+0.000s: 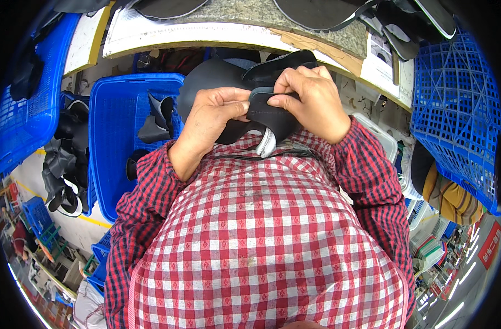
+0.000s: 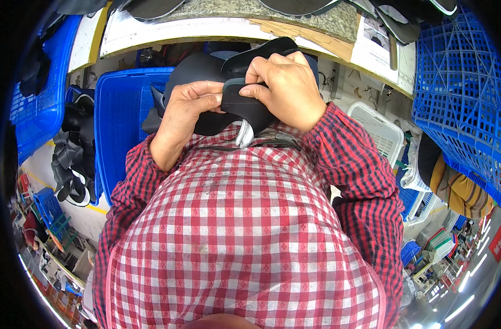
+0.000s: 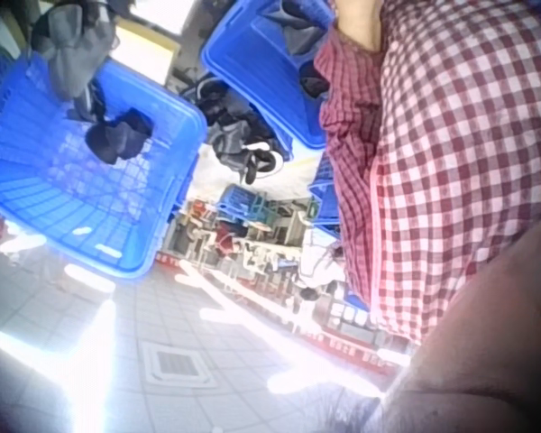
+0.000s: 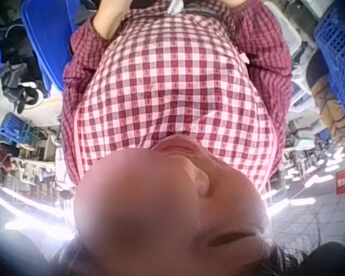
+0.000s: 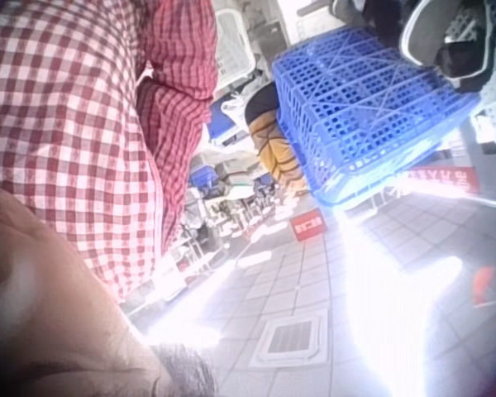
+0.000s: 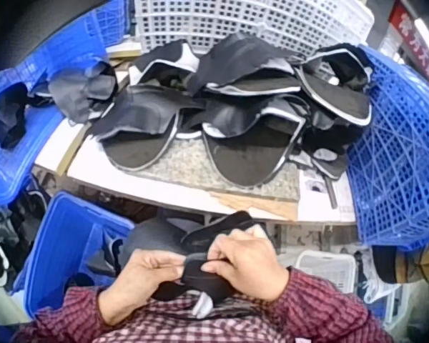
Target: The person repeatedly picks up black slipper uppers and white insoles, aligns them, and presses the edges together by hand. They turn each slipper over to check the bond and place finished units into a blue basket. The process is repeated for multiple pairs.
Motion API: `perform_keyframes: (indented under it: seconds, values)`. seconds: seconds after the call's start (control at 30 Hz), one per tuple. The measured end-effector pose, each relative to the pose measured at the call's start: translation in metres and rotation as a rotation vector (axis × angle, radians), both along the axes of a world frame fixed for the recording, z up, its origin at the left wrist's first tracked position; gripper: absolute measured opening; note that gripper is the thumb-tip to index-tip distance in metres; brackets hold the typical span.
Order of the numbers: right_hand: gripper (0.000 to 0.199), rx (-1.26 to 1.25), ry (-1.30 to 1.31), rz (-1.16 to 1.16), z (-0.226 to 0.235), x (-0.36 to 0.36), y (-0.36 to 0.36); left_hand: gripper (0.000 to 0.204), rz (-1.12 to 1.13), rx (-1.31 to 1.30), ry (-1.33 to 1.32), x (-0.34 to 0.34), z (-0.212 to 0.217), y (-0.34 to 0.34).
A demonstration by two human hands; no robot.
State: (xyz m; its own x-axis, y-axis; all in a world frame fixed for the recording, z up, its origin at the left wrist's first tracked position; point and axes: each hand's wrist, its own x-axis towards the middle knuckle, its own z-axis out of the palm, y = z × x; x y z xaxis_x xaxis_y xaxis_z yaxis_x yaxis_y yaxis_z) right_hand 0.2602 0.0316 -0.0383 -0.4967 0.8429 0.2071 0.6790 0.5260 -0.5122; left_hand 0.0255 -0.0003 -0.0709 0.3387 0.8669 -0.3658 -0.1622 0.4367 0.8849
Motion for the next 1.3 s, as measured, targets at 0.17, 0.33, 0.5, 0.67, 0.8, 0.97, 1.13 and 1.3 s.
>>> perform_keyframes:
  seconds: [0.17, 0.33, 0.5, 0.67, 0.8, 0.97, 1.13, 1.3]
  values:
    - [0.022, -0.017, -0.002, 0.023, -0.005, 0.004, 0.003, 0.027, -0.003, 0.007, 0.035, 0.0, -0.002, 0.0]
    - [0.021, -0.11, -0.013, 0.02, -0.004, 0.004, 0.005, 0.026, -0.045, 0.057, 0.066, -0.001, -0.003, 0.002]
    - [0.022, -0.132, -0.003, 0.021, -0.005, 0.006, 0.006, 0.026, -0.067, 0.076, 0.092, -0.002, 0.002, 0.004]
    - [0.022, -0.131, -0.009, 0.01, -0.007, 0.004, 0.005, 0.025, -0.087, 0.082, 0.139, -0.002, 0.002, 0.004]
    - [0.024, -0.075, -0.013, 0.005, -0.009, 0.005, 0.004, 0.025, -0.089, 0.095, 0.148, -0.001, 0.0, 0.004]
    - [0.025, -0.031, -0.034, -0.022, -0.008, 0.008, 0.004, 0.028, -0.152, 0.14, 0.153, -0.001, 0.006, 0.004]
    - [0.024, 0.066, -0.066, -0.011, 0.0, -0.005, 0.0, 0.023, -0.154, 0.462, 0.48, 0.01, 0.013, -0.002]
    - [0.043, 0.363, 0.047, -0.067, 0.017, -0.006, 0.001, 0.019, 0.137, 0.226, 0.188, 0.005, 0.008, -0.017]
